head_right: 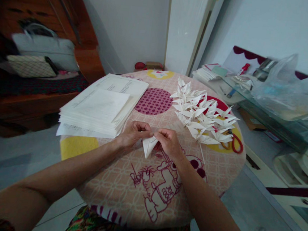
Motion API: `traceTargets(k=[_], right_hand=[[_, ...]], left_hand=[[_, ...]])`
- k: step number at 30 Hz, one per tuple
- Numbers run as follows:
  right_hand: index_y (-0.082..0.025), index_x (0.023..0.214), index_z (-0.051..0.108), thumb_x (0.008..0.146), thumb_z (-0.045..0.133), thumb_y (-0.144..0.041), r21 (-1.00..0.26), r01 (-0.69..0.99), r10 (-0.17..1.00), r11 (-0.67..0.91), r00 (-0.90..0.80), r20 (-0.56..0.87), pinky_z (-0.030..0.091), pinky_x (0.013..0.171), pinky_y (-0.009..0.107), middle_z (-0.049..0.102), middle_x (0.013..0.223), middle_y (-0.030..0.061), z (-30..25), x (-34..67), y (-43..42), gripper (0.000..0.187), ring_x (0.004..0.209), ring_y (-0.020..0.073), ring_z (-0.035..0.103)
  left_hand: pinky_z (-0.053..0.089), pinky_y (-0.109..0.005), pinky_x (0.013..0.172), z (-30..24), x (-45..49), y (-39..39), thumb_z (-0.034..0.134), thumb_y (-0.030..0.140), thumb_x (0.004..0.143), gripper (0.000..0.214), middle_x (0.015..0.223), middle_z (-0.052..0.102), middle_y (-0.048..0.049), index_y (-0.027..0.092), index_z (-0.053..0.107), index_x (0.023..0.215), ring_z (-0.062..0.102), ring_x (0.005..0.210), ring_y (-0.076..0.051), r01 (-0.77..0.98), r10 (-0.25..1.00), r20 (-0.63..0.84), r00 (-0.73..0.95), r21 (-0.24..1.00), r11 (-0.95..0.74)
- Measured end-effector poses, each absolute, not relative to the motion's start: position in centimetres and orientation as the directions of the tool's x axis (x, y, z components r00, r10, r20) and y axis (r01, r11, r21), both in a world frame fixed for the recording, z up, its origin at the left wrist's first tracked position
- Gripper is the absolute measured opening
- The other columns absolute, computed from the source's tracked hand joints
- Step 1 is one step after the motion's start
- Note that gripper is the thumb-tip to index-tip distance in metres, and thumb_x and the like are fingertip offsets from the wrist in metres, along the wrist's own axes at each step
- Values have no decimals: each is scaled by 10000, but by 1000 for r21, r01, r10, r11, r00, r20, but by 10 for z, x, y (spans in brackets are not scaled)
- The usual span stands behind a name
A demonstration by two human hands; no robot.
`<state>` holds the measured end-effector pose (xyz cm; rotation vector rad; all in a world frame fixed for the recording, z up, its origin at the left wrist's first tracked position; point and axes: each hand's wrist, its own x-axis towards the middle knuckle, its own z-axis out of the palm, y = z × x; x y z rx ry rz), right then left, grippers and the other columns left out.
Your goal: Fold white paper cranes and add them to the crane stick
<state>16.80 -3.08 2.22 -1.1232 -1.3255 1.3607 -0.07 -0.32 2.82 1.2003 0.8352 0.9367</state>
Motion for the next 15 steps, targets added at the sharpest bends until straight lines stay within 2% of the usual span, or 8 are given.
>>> traceTargets(k=[5,15], right_hand=[[-197,528,572,737,623,-377,-999,45,984,-7,-177,-15,359,334,214,552,410,-27,26,169,-31,280,337,111,474],[-194,492,610,643,634,-327,-998,-16,994,-64,-85,-62,367,312,210,587,395,-13,29,177,-29,204,298,112,474]], left_hand=[[323,-224,510,29,0,-4,786,258,605,202,537,574,14,115,644,590,463,492,-71,-157,908,-78,412,975,155],[318,-220,499,28,2,-3,781,207,575,172,509,574,20,126,630,552,456,466,-64,-211,903,-117,414,952,221]])
